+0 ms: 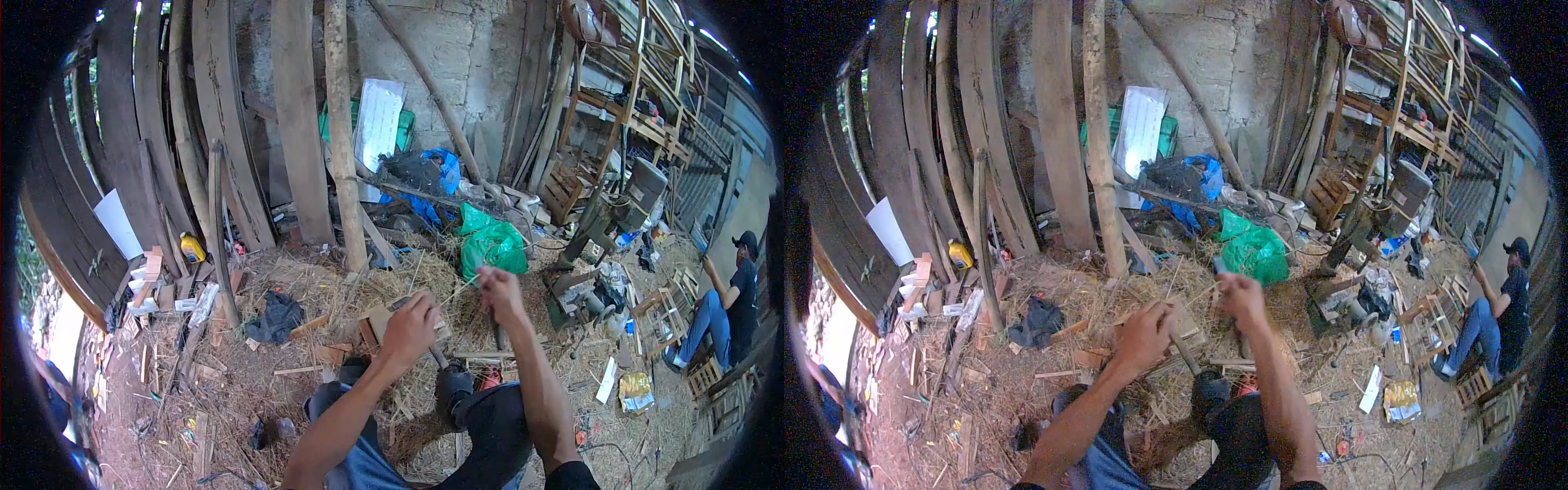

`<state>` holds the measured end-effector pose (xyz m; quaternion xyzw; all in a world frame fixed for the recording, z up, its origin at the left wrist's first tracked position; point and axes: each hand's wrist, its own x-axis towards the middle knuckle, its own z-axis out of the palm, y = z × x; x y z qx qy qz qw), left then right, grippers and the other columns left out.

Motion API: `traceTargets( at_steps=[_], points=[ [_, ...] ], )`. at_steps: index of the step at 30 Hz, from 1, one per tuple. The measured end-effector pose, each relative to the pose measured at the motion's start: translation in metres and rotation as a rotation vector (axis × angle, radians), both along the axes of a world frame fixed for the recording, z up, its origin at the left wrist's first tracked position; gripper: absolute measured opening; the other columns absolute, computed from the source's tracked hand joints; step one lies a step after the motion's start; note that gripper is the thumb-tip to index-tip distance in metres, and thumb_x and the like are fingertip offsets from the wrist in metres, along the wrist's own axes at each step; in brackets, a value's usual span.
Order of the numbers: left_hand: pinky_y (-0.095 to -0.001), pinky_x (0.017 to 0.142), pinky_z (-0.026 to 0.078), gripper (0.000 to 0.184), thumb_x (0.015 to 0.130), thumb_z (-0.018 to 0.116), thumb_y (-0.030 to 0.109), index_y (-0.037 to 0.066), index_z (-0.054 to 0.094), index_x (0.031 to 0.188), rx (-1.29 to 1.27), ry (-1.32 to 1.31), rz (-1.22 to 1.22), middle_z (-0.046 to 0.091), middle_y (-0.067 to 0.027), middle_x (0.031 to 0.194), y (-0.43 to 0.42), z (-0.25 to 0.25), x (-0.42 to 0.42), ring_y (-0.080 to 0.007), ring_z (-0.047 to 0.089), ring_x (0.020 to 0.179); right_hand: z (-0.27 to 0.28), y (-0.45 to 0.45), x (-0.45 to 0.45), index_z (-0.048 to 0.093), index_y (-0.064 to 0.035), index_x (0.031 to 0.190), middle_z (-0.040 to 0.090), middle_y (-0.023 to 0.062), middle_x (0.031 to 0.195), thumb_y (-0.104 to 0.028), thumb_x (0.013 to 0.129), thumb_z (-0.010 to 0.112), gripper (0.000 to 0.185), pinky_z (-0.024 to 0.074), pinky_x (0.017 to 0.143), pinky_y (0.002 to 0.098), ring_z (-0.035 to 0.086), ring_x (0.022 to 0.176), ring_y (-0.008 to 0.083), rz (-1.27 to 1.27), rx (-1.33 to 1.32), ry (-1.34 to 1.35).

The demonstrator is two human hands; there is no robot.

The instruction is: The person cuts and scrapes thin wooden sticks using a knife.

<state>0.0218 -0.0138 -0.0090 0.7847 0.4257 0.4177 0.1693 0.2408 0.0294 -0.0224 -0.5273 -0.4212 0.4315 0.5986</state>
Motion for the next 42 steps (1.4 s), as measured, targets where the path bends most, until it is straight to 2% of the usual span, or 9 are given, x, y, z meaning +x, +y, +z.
traceTargets(
  at_steps=[4,10,18,23,26,28,33,38,42],
  points=[
    [-0.0377,0.064,0.048,0.012,0.085,0.058,0.011,-0.001,0.059,0.088,-0.161,-0.264,-0.004,0.061,-0.0168,0.082,0.016,-0.010,-0.020,-0.0315,0.062,0.071,-0.004,-0.015,0.024,0.060,-0.0026,0.103,0.054,-0.0015,0.072,-0.027,0.092,0.057,0.027,0.0264,0.042,0.0208,0.035,0.048,0.0033,0.081,0.019,0.151],
    [-0.0330,0.062,0.047,0.013,0.084,0.060,0.009,-0.002,0.061,0.091,-0.113,-0.296,-0.022,0.062,-0.0161,0.079,0.023,-0.007,-0.010,-0.0243,0.061,0.066,0.015,-0.033,-0.046,0.057,-0.0031,0.109,0.054,-0.0023,0.073,-0.023,0.092,0.058,0.027,0.0288,0.044,0.0199,0.037,0.050,0.0034,0.391,-0.012,0.143],
    [-0.0320,0.058,0.044,0.013,0.086,0.060,0.011,-0.001,0.063,0.090,-0.097,-0.267,-0.064,0.061,-0.0140,0.072,0.021,-0.004,-0.004,-0.0199,0.058,0.061,0.005,-0.020,-0.046,0.059,-0.0041,0.102,0.055,-0.0025,0.073,-0.022,0.092,0.057,0.020,0.0280,0.044,0.0200,0.037,0.050,0.0039,0.457,-0.032,0.229],
    [-0.0267,0.064,0.045,0.017,0.087,0.062,0.014,-0.002,0.064,0.089,-0.346,-0.320,-0.148,0.063,-0.0056,0.076,0.025,-0.016,-0.007,-0.0093,0.054,0.070,-0.003,-0.011,-0.033,0.060,-0.0040,0.094,0.054,-0.0027,0.071,-0.021,0.092,0.057,0.017,0.0272,0.043,0.0203,0.037,0.050,0.0039,0.500,-0.029,0.133],
    [-0.0257,0.064,0.044,0.015,0.087,0.062,0.013,-0.001,0.065,0.090,-0.370,-0.279,-0.094,0.063,-0.0048,0.075,0.026,-0.018,-0.002,-0.0090,0.054,0.069,0.003,-0.012,-0.027,0.060,-0.0042,0.086,0.054,-0.0037,0.069,-0.021,0.092,0.057,0.018,0.0280,0.044,0.0204,0.038,0.051,0.0040,0.491,-0.054,0.149],
    [-0.0253,0.063,0.043,0.015,0.086,0.062,0.013,-0.001,0.065,0.090,-0.400,-0.296,-0.125,0.062,-0.0042,0.074,0.024,-0.019,-0.005,-0.0086,0.053,0.069,0.022,-0.020,-0.022,0.061,-0.0045,0.082,0.053,-0.0046,0.067,-0.020,0.091,0.057,0.019,0.0286,0.045,0.0202,0.039,0.051,0.0040,0.246,-0.044,-0.017],
    [-0.0242,0.060,0.040,0.015,0.086,0.062,0.014,0.000,0.066,0.089,-0.484,-0.323,-0.165,0.060,-0.0023,0.071,0.019,-0.016,-0.022,-0.0076,0.051,0.066,-0.014,0.006,0.058,0.063,-0.0047,0.091,0.052,-0.0038,0.067,-0.019,0.091,0.057,0.016,0.0283,0.045,0.0193,0.039,0.052,0.0031,-0.065,0.035,0.194],
    [-0.0223,0.057,0.038,0.017,0.089,0.059,0.017,0.001,0.066,0.091,-0.420,-0.428,-0.171,0.058,-0.0006,0.072,0.033,-0.026,-0.023,-0.0065,0.049,0.063,0.010,-0.023,-0.002,0.062,-0.0058,0.108,0.055,-0.0021,0.073,-0.022,0.092,0.057,0.023,0.0273,0.044,0.0185,0.038,0.052,0.0028,0.193,-0.026,0.113],
    [-0.0200,0.053,0.035,0.017,0.090,0.058,0.018,0.003,0.065,0.093,-0.457,-0.382,-0.228,0.056,0.0007,0.071,0.026,-0.012,-0.016,-0.0042,0.046,0.060,0.021,-0.028,-0.053,0.061,-0.0056,0.109,0.056,-0.0017,0.075,-0.021,0.092,0.057,0.023,0.0282,0.044,0.0190,0.038,0.051,0.0033,0.463,-0.019,0.209]
  ],
)
